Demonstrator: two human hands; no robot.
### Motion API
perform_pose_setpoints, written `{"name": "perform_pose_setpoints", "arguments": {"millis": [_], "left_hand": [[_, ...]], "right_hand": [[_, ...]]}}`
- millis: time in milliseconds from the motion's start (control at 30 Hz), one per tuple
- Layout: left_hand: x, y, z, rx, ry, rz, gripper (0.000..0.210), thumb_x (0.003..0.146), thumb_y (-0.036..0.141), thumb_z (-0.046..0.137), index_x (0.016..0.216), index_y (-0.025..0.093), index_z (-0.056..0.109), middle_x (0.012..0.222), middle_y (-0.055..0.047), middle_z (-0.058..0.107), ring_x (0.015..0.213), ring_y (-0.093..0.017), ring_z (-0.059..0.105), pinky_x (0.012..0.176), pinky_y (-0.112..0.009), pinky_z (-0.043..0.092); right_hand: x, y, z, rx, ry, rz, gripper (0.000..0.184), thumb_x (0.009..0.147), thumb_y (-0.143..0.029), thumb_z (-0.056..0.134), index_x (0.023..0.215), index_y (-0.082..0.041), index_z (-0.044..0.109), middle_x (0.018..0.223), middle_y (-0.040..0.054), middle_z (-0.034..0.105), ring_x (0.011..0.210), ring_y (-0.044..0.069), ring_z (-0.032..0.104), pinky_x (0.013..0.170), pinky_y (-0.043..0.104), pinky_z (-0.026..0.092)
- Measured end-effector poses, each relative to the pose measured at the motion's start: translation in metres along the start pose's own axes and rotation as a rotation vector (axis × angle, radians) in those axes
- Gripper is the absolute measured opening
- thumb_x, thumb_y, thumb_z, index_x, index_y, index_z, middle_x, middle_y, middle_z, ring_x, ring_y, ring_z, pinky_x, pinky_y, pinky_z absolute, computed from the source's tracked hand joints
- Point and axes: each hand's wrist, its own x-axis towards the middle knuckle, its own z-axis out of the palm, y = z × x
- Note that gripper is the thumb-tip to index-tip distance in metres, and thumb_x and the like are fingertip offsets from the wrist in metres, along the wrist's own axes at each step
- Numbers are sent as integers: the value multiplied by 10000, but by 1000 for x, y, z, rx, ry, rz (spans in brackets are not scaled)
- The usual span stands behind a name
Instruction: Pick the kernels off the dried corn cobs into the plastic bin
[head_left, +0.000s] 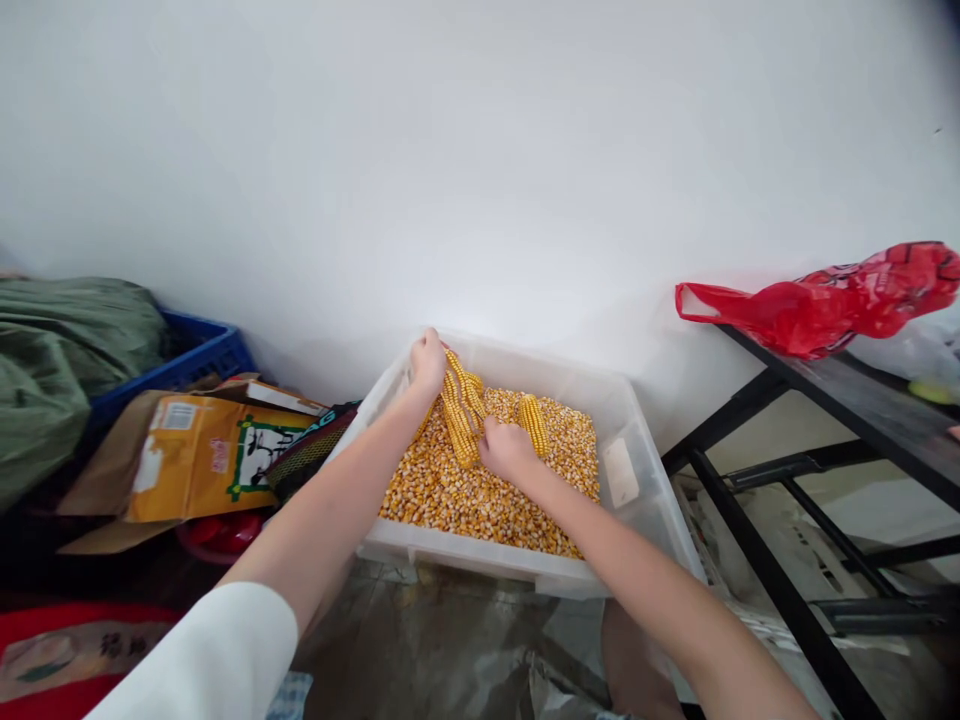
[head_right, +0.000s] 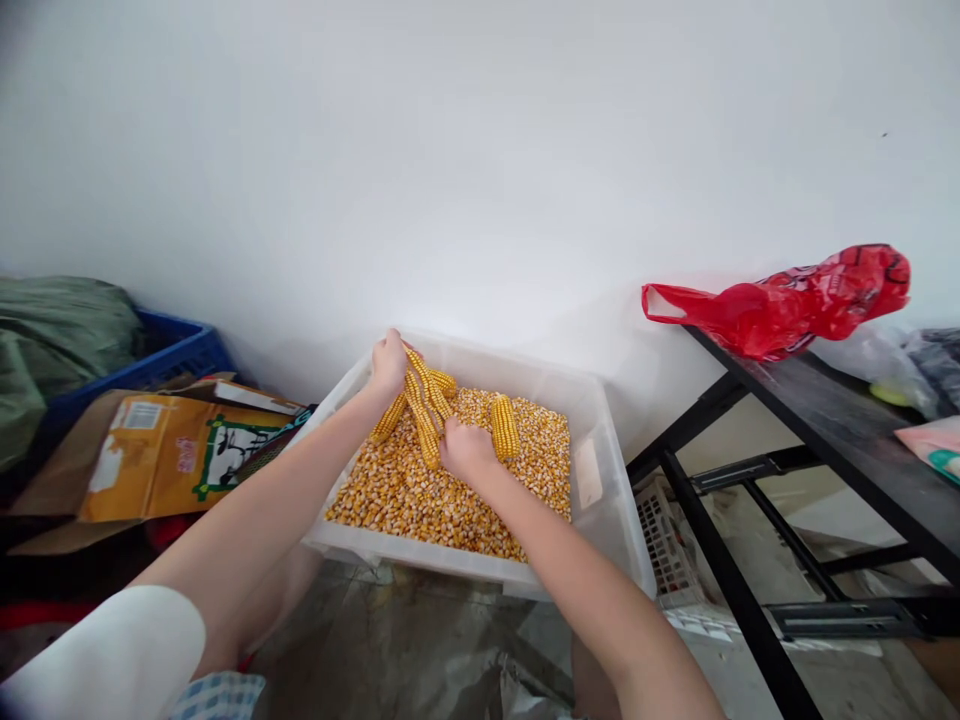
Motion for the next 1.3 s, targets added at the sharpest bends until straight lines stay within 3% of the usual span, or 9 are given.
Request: {"name": "perform_pose_setpoints", "arguments": {"millis": [133, 500, 700, 900, 1067, 1300], "left_hand": [[-1, 3, 2, -57, 26, -65, 428, 799, 490, 262, 636, 188, 517, 606, -89, 597, 559, -201, 566, 555, -311, 446], [-8, 13, 2, -50, 15, -68, 357, 787, 416, 291, 611, 190, 503, 575, -80, 586, 531, -203, 549, 530, -313, 424], [-7, -2, 10, 23, 39, -27, 319, 783, 377, 315, 588, 196, 490, 549, -60, 571, 542, -191, 558, 533, -286, 414], [-15, 3, 27, -39, -48, 5, 294, 771, 338, 328, 547, 190, 450, 446, -28, 497, 485, -175, 541, 488, -254, 386], [-13, 25, 11, -47, -162, 43, 268, 754, 334, 354, 559, 183, 457, 456, -29, 514, 455, -166, 519, 472, -251, 377], [-15, 34, 1, 6, -205, 68, 323, 778, 393, 340, 559, 182, 451, 455, -34, 505, 448, -167, 511, 478, -260, 380]], "right_hand": [[6, -3, -1, -14, -5, 24, 226, 835, -219, 402, 1014, -121, 500, 858, 143, 660, 798, 271, 645, 683, 370, 495], [12, -6, 2, -24, 44, -16, 213, 793, -142, 438, 979, -98, 531, 819, 155, 669, 766, 279, 654, 646, 373, 513], [15, -1, 3, -13, 3, 88, 250, 809, -54, 369, 976, -66, 554, 830, 179, 666, 787, 277, 657, 650, 379, 516], [9, 17, 4, -23, -28, 42, 232, 777, -88, 430, 968, -92, 561, 850, 160, 666, 811, 275, 650, 674, 376, 510], [6, 5, -4, 7, -8, -38, 234, 821, -217, 409, 976, -113, 549, 866, 157, 658, 813, 269, 641, 686, 365, 496], [1, -8, -9, 87, -2, -37, 370, 908, -323, 228, 999, -127, 528, 846, 141, 659, 776, 266, 643, 676, 369, 482]]}}
